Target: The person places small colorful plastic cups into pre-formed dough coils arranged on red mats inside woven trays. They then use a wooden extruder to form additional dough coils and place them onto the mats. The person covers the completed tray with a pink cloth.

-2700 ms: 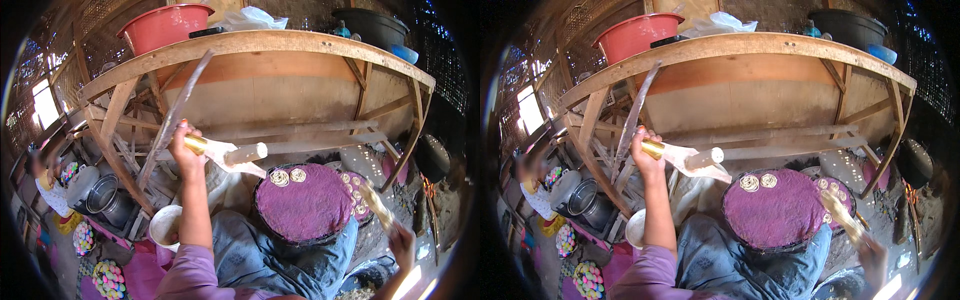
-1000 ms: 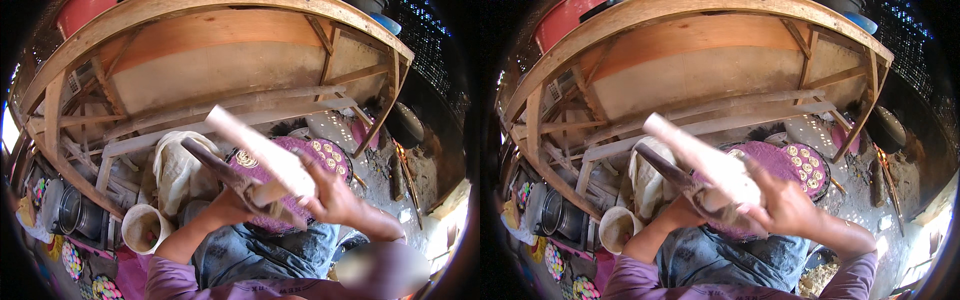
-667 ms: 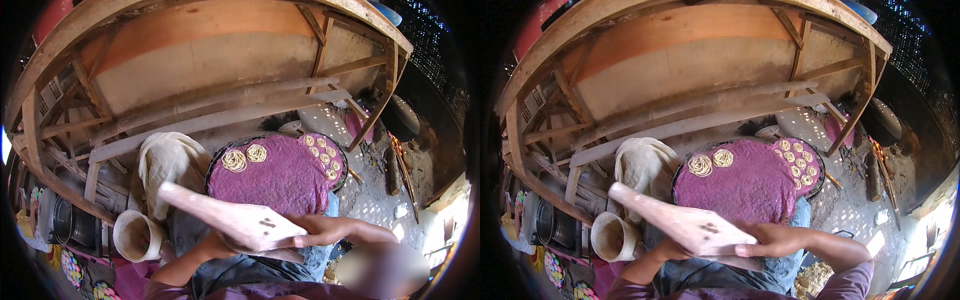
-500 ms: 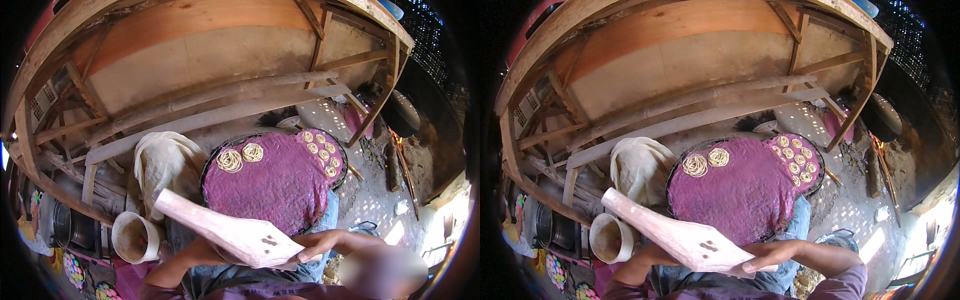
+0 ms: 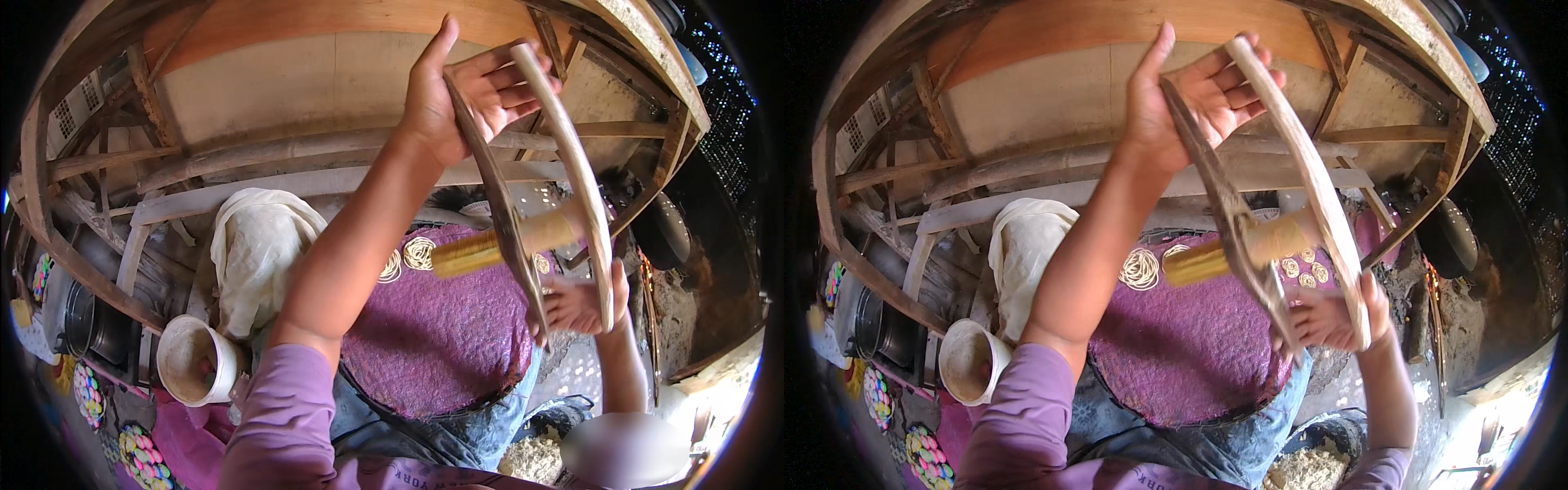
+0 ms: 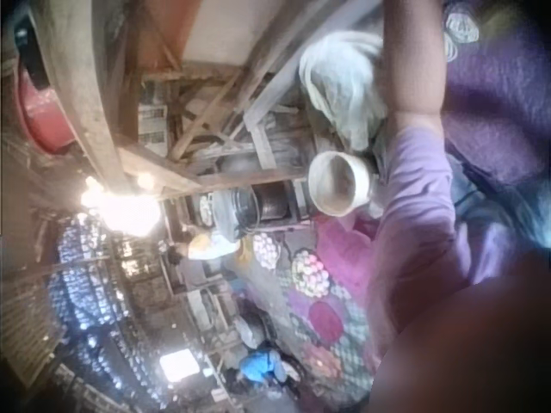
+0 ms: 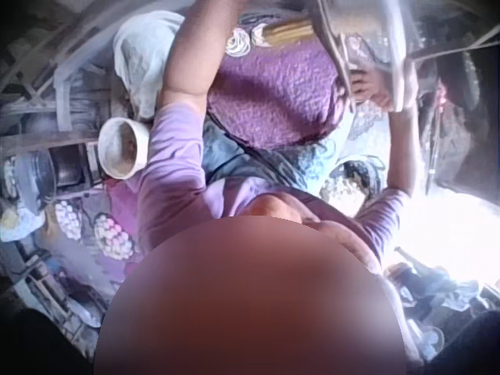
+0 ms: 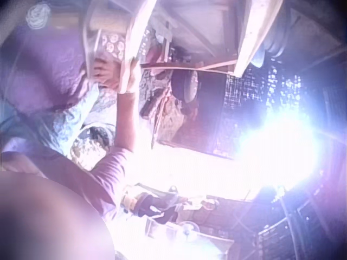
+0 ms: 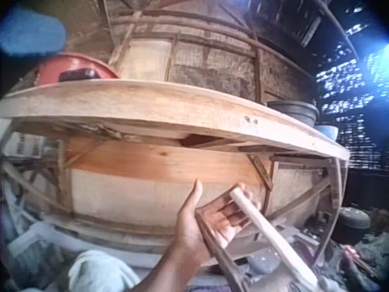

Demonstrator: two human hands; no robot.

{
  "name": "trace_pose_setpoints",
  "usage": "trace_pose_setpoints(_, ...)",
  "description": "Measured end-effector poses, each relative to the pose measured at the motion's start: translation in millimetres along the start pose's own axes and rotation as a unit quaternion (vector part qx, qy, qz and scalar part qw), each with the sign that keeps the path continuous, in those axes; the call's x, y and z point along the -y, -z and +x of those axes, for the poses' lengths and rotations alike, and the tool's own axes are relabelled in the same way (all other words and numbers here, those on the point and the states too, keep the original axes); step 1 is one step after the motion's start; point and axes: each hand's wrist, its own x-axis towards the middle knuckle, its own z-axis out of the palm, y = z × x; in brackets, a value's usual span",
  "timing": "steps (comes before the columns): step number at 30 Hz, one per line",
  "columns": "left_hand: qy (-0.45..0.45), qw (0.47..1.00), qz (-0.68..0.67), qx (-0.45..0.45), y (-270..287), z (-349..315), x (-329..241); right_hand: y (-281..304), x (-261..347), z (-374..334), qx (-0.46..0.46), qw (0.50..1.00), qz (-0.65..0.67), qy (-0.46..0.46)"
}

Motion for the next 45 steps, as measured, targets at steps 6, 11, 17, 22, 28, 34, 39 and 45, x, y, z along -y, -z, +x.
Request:
trace_pose_setpoints(6,-0.03,0.977,-0.205,-0.048,164,-19,45,38,33,42,-0.141,0.984,-0.053,-0.095)
trace_pose_setpoints(11,-0.065,0.961,-0.242,-0.113,227,-53,59,48,29,72,-0.211,0.966,-0.096,-0.115)
trace_pose_setpoints(17,-0.109,0.974,-0.189,-0.056,233,-50,44,45,34,89,-0.247,0.933,-0.221,-0.14)
trace_pose_setpoints(22,-0.112,0.979,-0.172,-0.016,229,-44,12,41,32,104,-0.258,0.927,-0.241,-0.125)
trace_pose_setpoints(28,-0.109,0.982,-0.15,-0.026,211,-54,-7,45,31,110,-0.211,0.943,-0.219,-0.132)
trace_pose_setpoints(34,0.036,0.953,0.101,-0.284,180,-81,-23,40,13,111,-0.222,0.958,-0.177,-0.043)
trace_pose_setpoints(39,0.358,0.726,0.529,-0.256,156,-128,-17,40,1,102,-0.21,0.965,-0.155,0.006)
trace_pose_setpoints(45,0.375,0.69,0.567,-0.25,152,-151,17,50,-12,104,-0.192,0.968,-0.163,0.006)
